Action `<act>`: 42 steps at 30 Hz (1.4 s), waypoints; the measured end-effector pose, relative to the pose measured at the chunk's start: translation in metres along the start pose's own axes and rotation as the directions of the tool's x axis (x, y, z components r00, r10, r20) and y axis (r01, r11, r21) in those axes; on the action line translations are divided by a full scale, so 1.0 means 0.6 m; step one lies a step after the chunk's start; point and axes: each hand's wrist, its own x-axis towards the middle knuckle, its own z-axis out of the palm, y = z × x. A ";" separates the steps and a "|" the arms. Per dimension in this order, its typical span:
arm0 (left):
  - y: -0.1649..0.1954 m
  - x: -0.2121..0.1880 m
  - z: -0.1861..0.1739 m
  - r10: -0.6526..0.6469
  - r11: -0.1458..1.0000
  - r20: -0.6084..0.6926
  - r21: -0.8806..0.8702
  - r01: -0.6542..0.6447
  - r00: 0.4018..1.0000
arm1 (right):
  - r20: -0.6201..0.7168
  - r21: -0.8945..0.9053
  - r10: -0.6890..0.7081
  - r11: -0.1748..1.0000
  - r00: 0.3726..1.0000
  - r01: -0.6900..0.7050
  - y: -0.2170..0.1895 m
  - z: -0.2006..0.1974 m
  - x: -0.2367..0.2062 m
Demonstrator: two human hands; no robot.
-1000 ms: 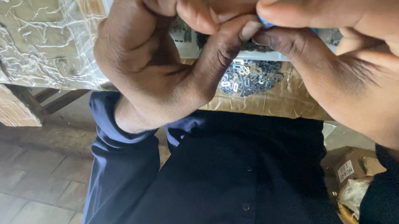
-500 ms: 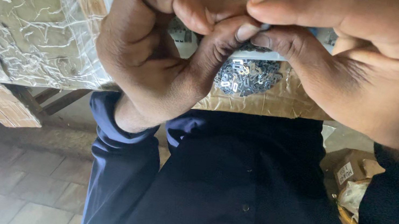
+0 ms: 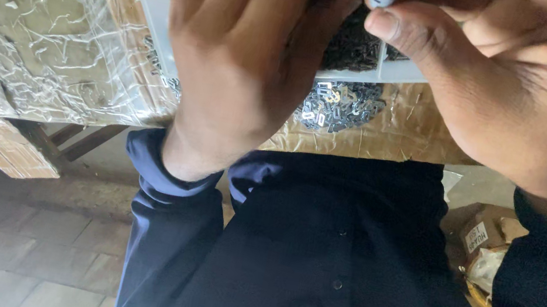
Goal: The person sits at a workbench assembling a small padlock with a blue cap, picking tiny metal pin parts one at a time from a compartment tray and pressing them into the lock body. They occasionally pick through the tray of parts, hold a key, and continue inserting pins into the lock.
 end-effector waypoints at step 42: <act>-0.013 -0.012 -0.002 -0.124 0.742 -0.093 -0.669 0.030 0.988 | 0.008 -0.038 -0.022 0.999 1.000 0.022 -0.010 0.002 0.012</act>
